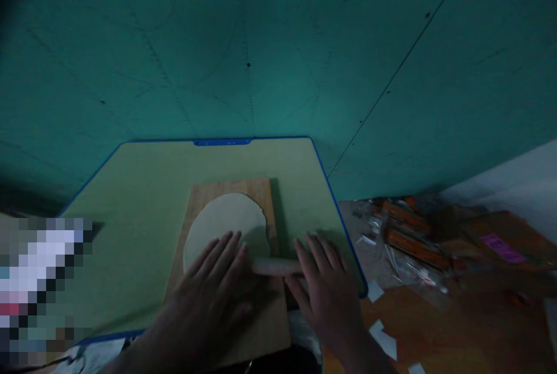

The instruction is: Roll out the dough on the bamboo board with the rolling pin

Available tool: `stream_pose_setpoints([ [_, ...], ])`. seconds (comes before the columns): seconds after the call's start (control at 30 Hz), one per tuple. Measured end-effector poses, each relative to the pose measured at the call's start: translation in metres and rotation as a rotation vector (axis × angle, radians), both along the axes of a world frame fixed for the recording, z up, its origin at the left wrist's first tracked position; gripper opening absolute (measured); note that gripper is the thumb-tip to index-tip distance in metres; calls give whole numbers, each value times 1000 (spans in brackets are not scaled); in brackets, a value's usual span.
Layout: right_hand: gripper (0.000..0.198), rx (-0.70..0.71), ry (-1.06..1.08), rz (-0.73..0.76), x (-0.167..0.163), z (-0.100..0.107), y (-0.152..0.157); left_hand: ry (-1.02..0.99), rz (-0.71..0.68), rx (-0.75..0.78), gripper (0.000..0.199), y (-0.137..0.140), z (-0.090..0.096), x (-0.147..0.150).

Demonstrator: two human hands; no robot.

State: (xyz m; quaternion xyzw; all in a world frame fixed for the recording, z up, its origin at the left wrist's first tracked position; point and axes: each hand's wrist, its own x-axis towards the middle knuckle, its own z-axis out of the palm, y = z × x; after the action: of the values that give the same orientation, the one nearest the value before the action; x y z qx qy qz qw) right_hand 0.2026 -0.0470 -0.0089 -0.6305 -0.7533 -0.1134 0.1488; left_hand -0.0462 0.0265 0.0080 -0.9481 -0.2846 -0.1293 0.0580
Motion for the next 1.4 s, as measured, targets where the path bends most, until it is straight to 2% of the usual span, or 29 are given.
stream_pose_setpoints([
  [0.17, 41, -133, 53, -126, 15, 17, 109, 19, 207, 0, 65, 88, 2, 43],
  [0.23, 41, -207, 56, -133, 17, 24, 135, 29, 240, -30, 60, 103, 3, 47],
  [0.27, 41, -235, 55, -120, 18, 25, 140, 28, 225, -43, 58, 101, 3, 46],
  [0.3, 41, -248, 55, -96, 18, 25, 138, 26, 195, -49, 56, 94, 3, 43],
  [0.37, 43, -231, 53, -32, 18, 19, 115, 3, 124, -21, 54, 65, 1, 34],
  [0.5, 52, -118, 55, 23, 15, 5, 29, -21, 16, 64, 58, -2, 1, 10],
  [0.57, 53, -99, 67, 33, 13, 3, -5, -18, -39, 57, 64, -15, 1, 1],
  [0.6, 54, -104, 74, 36, 13, 2, -13, -16, -57, 42, 66, -13, 1, -1],
  [0.67, 55, -127, 82, 34, 15, 1, -9, -1, -69, 0, 65, 7, 2, 3],
  [0.77, 53, -157, 71, -2, 30, -1, 42, 58, -52, -74, 61, 63, 8, 31],
  [0.87, 51, -174, 55, -55, 48, 3, 103, 118, 92, -173, 56, 116, 19, 69],
  [0.93, 53, -189, 43, -66, 54, 8, 124, 128, 171, -195, 53, 131, 23, 83],
  [0.97, 54, -198, 40, -55, 54, 9, 124, 129, 191, -197, 53, 130, 23, 84],
  [1.03, 55, -227, 51, 1, 48, 11, 105, 102, 196, -174, 56, 110, 18, 74],
  [1.17, 61, -237, 101, 89, 26, 13, 21, -41, 78, -8, 64, 29, 7, 26],
  [1.23, 69, -215, 93, 76, 16, 12, -12, -19, 41, -9, 68, 2, 4, 3],
  [1.3, 73, -197, 78, 73, 13, 7, -24, 24, -2, -23, 71, -1, 4, -6],
  [1.4, 68, -150, 80, 89, 29, 2, -6, 96, 34, -69, 70, 23, 13, 17],
])
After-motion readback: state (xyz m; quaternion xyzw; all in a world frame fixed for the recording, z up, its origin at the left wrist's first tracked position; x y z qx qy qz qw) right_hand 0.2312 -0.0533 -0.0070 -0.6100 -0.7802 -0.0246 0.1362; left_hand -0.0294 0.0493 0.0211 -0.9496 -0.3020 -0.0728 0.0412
